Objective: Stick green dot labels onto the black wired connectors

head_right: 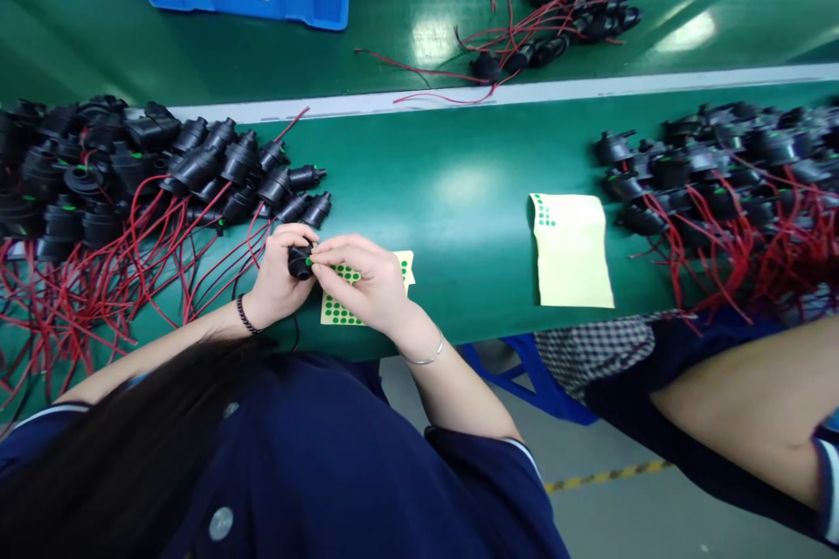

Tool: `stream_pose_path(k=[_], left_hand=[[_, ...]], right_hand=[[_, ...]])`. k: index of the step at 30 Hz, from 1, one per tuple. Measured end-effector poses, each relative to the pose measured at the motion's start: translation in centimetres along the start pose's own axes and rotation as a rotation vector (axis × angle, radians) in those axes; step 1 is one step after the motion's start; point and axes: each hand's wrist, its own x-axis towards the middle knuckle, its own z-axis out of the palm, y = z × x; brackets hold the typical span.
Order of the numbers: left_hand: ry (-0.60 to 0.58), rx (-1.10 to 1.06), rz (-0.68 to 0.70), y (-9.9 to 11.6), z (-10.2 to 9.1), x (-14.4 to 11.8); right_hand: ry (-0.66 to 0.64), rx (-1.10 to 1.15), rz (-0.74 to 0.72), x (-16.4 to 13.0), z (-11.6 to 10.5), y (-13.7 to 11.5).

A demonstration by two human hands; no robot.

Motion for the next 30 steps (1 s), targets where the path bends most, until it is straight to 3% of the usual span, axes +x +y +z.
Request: stream_pose_path(k=[6,17,24,27,30], left_hand=[[-0.072,0.037,0.042,0.3,-0.6,0.3],[-0.215,0.138,0.013,-0.3,-0.4,0.0],[-0.138,0.055,-0.039,0.2,-0.2,0.1],[-0.14,0.025,-0.061,0.2,-0.2,0.1],[-0.134,0.052,-0.034,0.1,-0.2,0.1]], right_hand=[[-0.116,0.009,0.066,0.8,-1.2,0.1],[-0.202,-0.054,0.195,1.5,-1.8,-0.2],[-0.214,0.183,0.346,1.2,-1.9,0.5],[-0.2,0.132,0.312,1.1,-1.9,0.3],[-0.18,-0.02,0.181,1.0,-1.6,-0.2]])
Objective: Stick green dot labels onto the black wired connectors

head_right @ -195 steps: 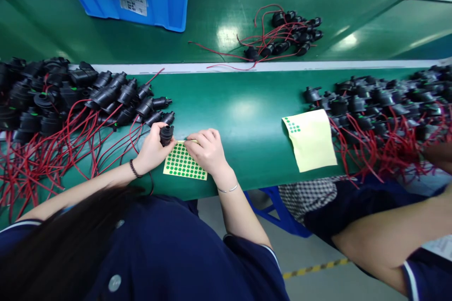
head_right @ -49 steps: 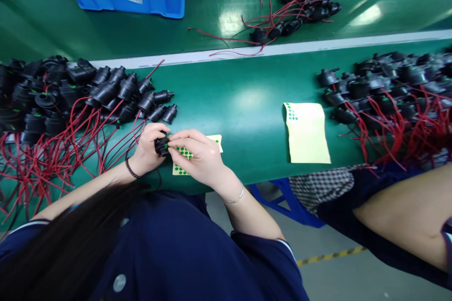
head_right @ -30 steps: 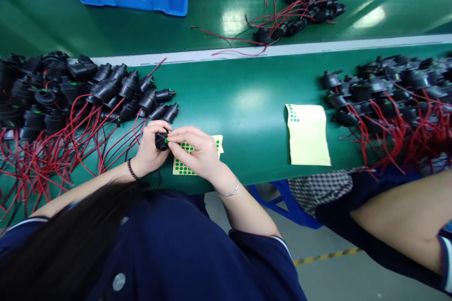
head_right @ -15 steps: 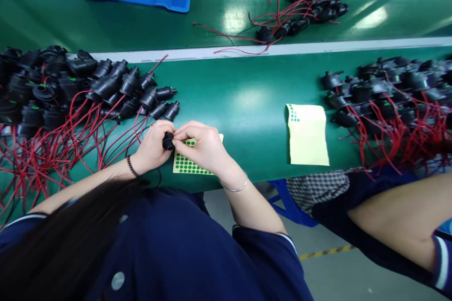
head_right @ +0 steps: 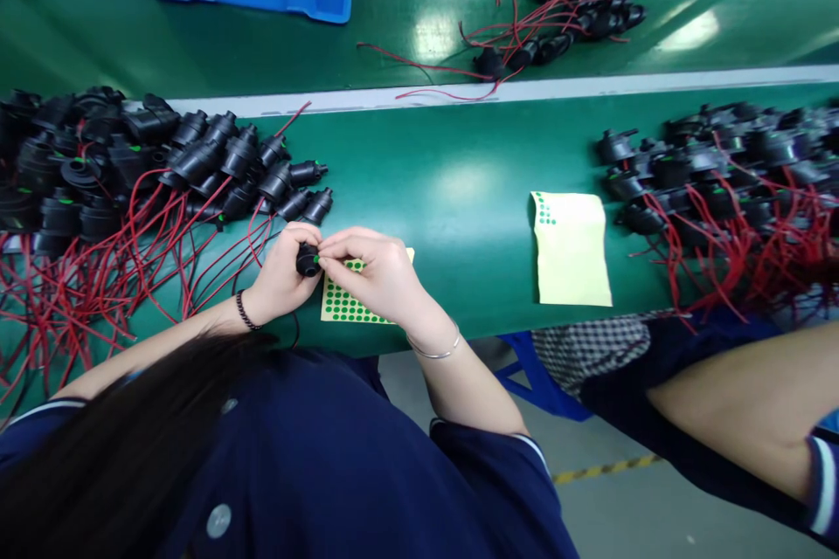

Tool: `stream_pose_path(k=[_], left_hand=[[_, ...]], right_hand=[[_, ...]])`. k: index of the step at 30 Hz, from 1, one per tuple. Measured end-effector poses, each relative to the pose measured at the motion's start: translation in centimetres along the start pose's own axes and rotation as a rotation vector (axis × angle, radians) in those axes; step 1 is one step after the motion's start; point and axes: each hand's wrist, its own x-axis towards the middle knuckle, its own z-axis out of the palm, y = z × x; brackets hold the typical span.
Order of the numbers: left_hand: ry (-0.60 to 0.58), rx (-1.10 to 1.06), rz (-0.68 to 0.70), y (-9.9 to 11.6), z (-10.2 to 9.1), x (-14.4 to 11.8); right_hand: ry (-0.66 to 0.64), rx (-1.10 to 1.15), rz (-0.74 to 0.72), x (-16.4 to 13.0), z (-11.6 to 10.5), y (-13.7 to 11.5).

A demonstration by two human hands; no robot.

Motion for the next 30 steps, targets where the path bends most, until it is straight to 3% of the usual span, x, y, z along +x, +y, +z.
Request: stream_pose_path(k=[4,7,11,15,23,25,27,30], left_hand=[[0.034,0.053,0.019,0.0,0.1,-0.1],[0.052,0.02,-0.016,0.1,0.1,-0.1],[0.09,-0.166,-0.208,0.6,-0.2,0.3],[0.098,-0.321,-0.366,0.6,-0.4,0.5],[0.103,-0.268,-0.396,1.2,-0.3,0.5],[0.017,-0.229,-0.373,1.8,-1.3,1.1],[-0.029,-0.173,-0.351,2.5,-3.5,2.0],[0.132,0.05,-0.317,3.7,-9.6,2.9]], right_hand=[[0.071,-0.203,-0.151,-0.2,0.7,-0.5],[0.075,-0.215,-0.172,-0.3,0.9,-0.5],[-0.026,-0.012,-0.134,-0.4,0.8,-0.4],[0.035,0.05,-0.087,-0.4,1.4,-0.2],[0.06,-0.241,-0.293,-0.6,2.3,-0.7],[0.033,-0.291,-0.319,-0.6,1.7,-0.8],[0.028,-0.301,-0.302,-0.2,0.8,-0.3],[0.144,-0.243,-0.226,0.1,-0.6,0.7]])
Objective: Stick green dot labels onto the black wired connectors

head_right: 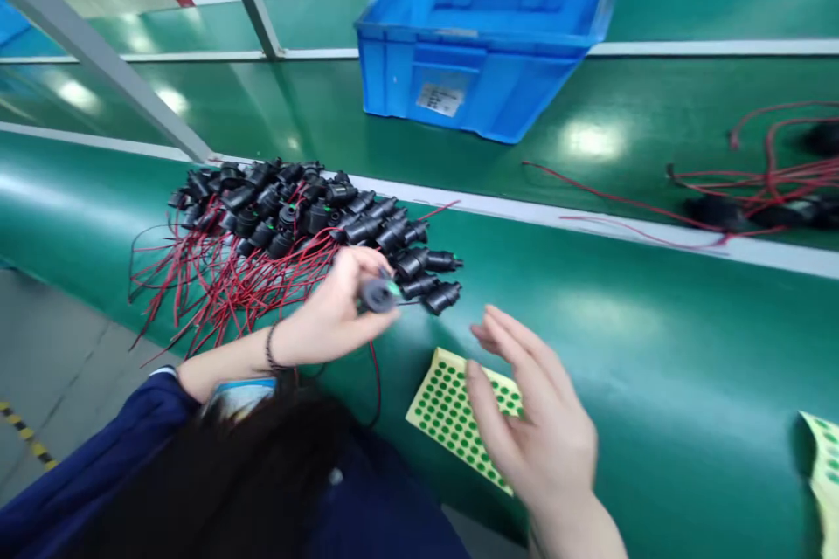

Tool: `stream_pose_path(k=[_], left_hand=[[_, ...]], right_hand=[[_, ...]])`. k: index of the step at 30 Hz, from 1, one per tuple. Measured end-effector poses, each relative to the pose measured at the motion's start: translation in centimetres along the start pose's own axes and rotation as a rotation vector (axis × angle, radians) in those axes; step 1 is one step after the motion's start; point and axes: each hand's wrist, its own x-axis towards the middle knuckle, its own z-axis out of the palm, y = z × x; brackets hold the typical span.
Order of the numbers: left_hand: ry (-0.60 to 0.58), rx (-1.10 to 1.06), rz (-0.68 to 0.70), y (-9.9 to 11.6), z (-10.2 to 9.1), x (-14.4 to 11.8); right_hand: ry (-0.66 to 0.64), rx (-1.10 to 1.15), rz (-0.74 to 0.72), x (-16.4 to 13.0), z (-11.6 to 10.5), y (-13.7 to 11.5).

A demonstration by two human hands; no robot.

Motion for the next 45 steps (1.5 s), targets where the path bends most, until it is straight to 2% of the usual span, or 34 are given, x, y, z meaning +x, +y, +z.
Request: stream_pose_path(k=[3,5,6,8,10,13,16,18,20,24,27,30,34,36,38,40,43,45], left_hand=[[0.282,0.304,-0.026,-0.4,-8.1,0.8],[0.458,0.456,-0.054,-2.2,-13.2,1.4],[0.503,0.519,-0.101,-3.4,-15.2,1.6],[0.547,0.589,-0.224,-6.0,-17.8,2.3],[0.572,0.628,-0.332,-8.3,-18.3,2.8],[0.474,0.717,-0.352,-10.2,-16.8,3.3],[0.365,0.856,-0.422,-10.2,-15.5,3.2],[0.314,0.923,-0.462,-9.6,-15.1,3.0],[0.334,0.948,-0.407,-9.0,-15.1,2.5],[0.394,0.913,-0.187,-7.6,-14.9,1.2],[0.439,0.851,-0.151,-5.8,-14.4,-0.1],[0.45,0.773,-0.137,-3.7,-13.6,-0.8],[0.399,0.625,-0.017,-1.7,-11.0,-0.4],[0.272,0.508,0.084,-1.3,-8.3,0.4],[0.106,0.333,0.168,-1.1,-4.8,1.5],[0.0,0.12,0.188,-1.1,-0.9,3.0],[-0.081,-0.163,0.158,-1.2,4.0,5.0],[-0.079,-0.308,0.134,-1.4,5.8,5.6]], right_hand=[[0.063,0.044,0.073,0.0,-0.8,1.3],[0.058,0.021,0.087,0.2,-1.0,2.0],[0.052,-0.003,0.084,0.4,-1.1,2.3],[0.032,-0.053,0.058,1.0,-1.1,2.9],[0.004,-0.1,0.024,1.9,-1.2,4.0],[-0.046,-0.183,0.107,3.9,-1.9,7.2],[-0.04,-0.354,0.416,6.8,-3.8,11.8],[0.019,-0.441,0.527,9.1,-5.5,14.7],[0.091,-0.51,0.616,11.4,-7.2,17.3],[0.248,-0.596,0.811,15.1,-9.8,20.7],[0.312,-0.57,0.898,16.7,-10.8,22.3],[0.323,-0.466,0.912,17.5,-10.9,23.2],[0.271,-0.202,0.762,17.9,-8.8,22.2],[0.196,-0.015,0.634,17.7,-6.8,20.5],[0.109,0.156,0.52,17.1,-4.4,18.0],[-0.003,0.337,0.412,16.1,-2.0,15.0],[-0.267,0.688,0.213,14.5,0.5,10.2],[-0.392,0.789,0.133,13.4,1.2,7.4]])
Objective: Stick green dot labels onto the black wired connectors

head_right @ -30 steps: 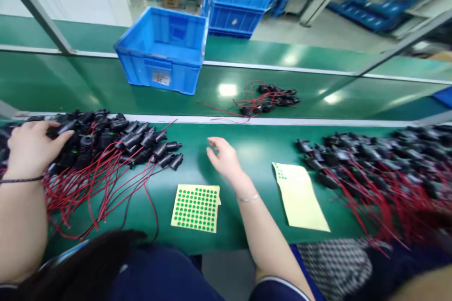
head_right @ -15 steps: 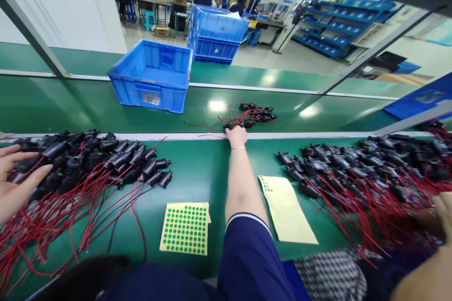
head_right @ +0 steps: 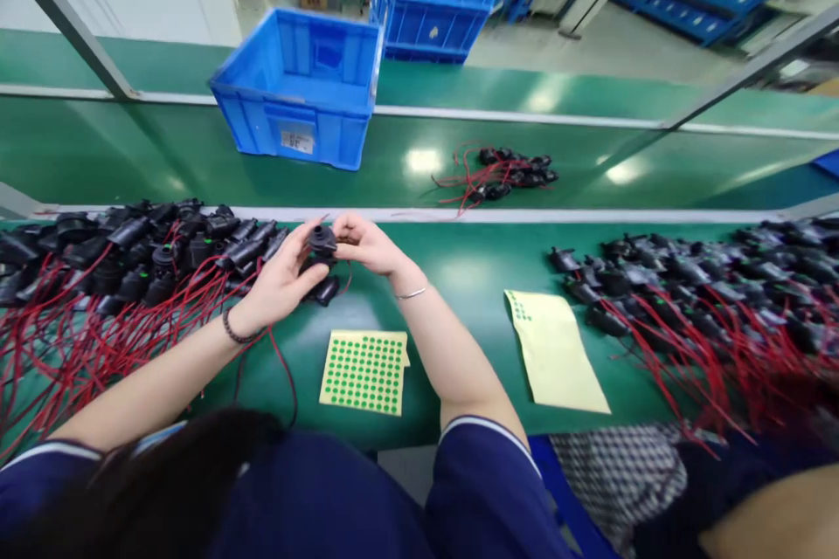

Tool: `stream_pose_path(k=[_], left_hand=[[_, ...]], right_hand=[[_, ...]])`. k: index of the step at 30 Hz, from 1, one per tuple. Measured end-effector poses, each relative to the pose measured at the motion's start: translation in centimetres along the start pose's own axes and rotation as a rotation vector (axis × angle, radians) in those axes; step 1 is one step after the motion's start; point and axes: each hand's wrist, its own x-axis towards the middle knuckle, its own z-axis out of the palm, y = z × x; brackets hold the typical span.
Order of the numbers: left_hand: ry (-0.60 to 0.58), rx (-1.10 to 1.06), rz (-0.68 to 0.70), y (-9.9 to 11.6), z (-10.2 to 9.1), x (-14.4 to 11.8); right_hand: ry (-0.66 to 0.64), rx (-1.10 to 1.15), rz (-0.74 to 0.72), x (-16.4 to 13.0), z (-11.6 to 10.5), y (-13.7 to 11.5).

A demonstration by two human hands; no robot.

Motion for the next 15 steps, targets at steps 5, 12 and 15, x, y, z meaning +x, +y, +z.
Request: stream_pose_path(k=[5,12,15], left_hand=[[0.167,-0.063,0.029,0.1,-1.1,-1.7],[-0.248,0.311,-0.242,2.7,-2.9,-4.9],[-0.535,0.117,-0.37,2.9,-1.6,-5.0]], right_hand=[[0.18,-0.476,-0.026,-4.4,2.2,-2.6],[0.041,-0.899,0.112,-14.7,3.2,-2.0],[0.03,-0.869,0.18,-16.7,4.0,-1.1]])
